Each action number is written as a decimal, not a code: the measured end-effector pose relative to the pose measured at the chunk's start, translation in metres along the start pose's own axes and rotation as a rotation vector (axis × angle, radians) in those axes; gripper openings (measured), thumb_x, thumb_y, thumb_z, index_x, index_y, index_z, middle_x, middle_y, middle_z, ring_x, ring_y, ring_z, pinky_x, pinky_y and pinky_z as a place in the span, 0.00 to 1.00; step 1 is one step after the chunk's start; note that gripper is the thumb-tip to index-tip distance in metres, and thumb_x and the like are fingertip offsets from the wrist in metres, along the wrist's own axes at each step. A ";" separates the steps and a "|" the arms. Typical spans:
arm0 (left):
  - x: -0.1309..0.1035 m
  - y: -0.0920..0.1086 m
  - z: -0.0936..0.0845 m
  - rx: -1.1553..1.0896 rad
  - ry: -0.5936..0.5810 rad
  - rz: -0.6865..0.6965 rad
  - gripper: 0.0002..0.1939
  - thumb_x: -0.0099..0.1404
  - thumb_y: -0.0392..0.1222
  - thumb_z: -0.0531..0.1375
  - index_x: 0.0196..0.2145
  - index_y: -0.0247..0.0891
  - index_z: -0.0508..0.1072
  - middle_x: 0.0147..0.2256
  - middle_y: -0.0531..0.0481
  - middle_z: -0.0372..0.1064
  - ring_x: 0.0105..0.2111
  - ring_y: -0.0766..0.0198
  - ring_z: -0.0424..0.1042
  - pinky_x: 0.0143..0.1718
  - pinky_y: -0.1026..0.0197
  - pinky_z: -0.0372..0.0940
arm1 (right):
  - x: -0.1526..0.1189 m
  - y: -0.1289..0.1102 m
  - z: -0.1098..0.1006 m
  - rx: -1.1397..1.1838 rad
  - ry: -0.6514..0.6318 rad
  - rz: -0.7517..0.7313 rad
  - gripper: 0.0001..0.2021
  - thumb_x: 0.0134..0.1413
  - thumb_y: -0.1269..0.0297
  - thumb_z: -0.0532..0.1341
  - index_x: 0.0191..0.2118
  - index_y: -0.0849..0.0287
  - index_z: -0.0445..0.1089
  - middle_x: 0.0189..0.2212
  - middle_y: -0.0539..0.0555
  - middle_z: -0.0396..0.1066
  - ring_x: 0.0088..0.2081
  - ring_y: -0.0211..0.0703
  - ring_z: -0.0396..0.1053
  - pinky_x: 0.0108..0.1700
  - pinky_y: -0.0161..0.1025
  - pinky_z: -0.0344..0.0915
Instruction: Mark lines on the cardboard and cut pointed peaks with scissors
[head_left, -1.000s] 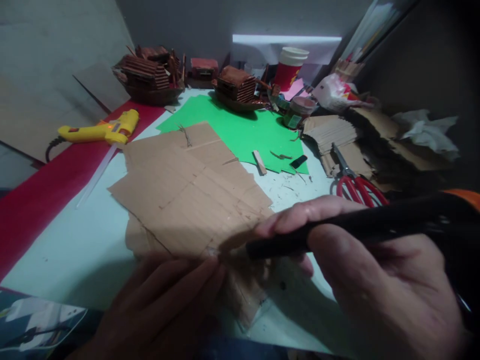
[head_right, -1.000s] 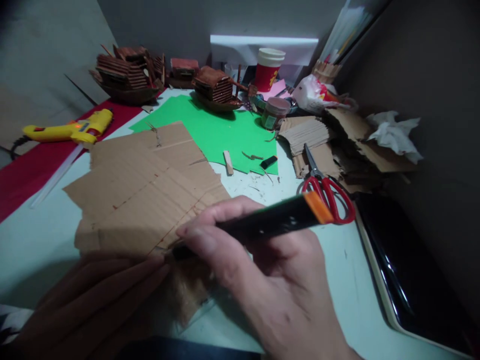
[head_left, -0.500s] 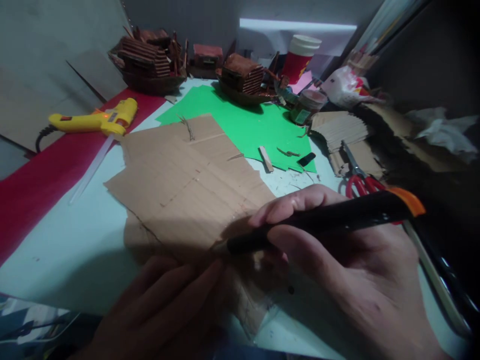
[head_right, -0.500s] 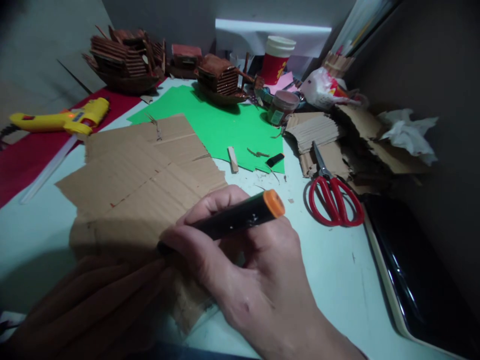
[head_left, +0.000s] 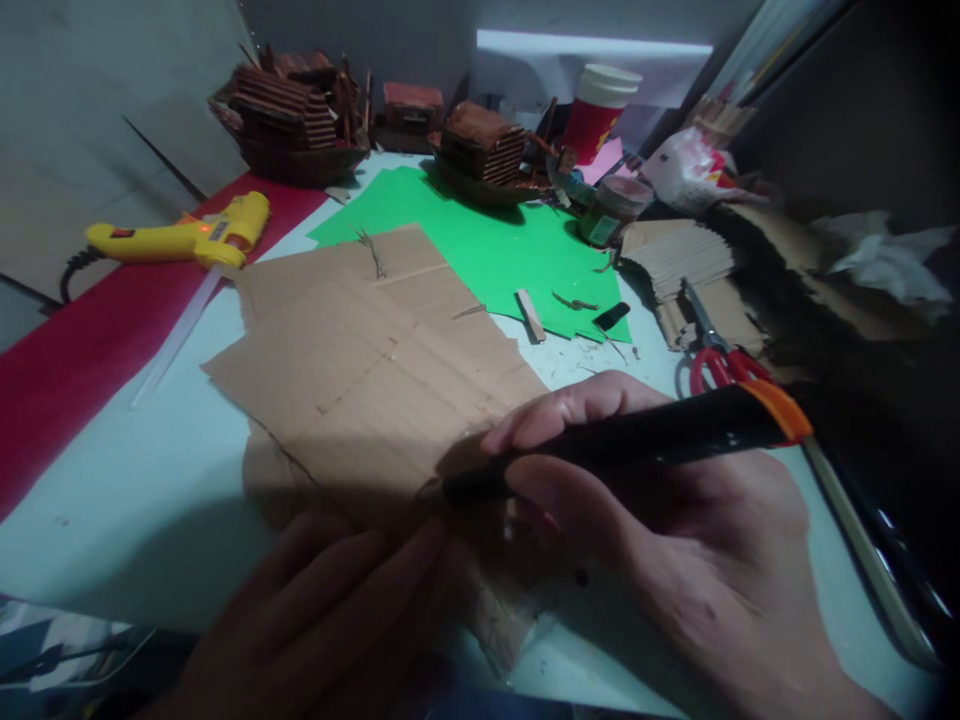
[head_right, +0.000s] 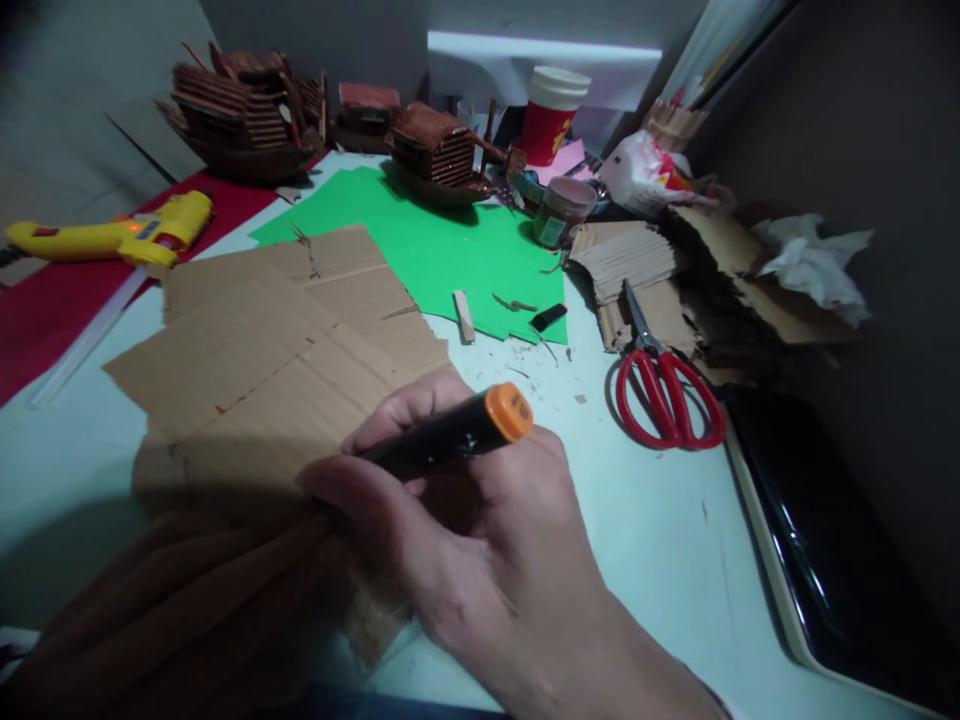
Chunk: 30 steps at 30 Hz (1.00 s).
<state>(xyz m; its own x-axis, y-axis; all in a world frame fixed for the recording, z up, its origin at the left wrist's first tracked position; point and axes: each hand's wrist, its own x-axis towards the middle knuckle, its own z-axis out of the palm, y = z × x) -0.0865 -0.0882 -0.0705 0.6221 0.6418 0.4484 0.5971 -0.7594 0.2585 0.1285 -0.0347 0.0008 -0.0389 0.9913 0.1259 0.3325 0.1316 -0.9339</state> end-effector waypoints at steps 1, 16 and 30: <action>0.000 0.000 0.000 0.005 0.000 0.007 0.18 0.71 0.26 0.54 0.55 0.34 0.72 0.51 0.45 0.78 0.55 0.59 0.67 0.56 0.49 0.57 | 0.001 0.000 0.000 -0.063 0.003 -0.022 0.09 0.57 0.56 0.69 0.33 0.55 0.76 0.28 0.52 0.78 0.28 0.43 0.78 0.21 0.31 0.71; -0.002 -0.015 0.003 -0.059 -0.015 0.037 0.27 0.72 0.34 0.50 0.68 0.36 0.58 0.60 0.54 0.71 0.50 0.60 0.68 0.54 0.55 0.62 | -0.009 0.004 -0.009 -0.072 -0.103 -0.096 0.09 0.62 0.55 0.66 0.36 0.55 0.74 0.33 0.50 0.80 0.34 0.40 0.79 0.33 0.30 0.74; -0.007 -0.017 -0.001 -0.011 -0.044 0.092 0.29 0.71 0.29 0.49 0.69 0.35 0.55 0.64 0.52 0.64 0.53 0.57 0.66 0.58 0.56 0.58 | -0.013 0.002 -0.015 0.064 -0.010 -0.099 0.05 0.60 0.61 0.68 0.36 0.56 0.75 0.33 0.50 0.79 0.29 0.36 0.77 0.24 0.27 0.71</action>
<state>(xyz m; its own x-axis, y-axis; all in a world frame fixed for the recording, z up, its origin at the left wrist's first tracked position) -0.1014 -0.0797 -0.0770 0.6956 0.5732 0.4331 0.5308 -0.8163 0.2278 0.1436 -0.0472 0.0019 -0.0786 0.9733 0.2158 0.2661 0.2291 -0.9363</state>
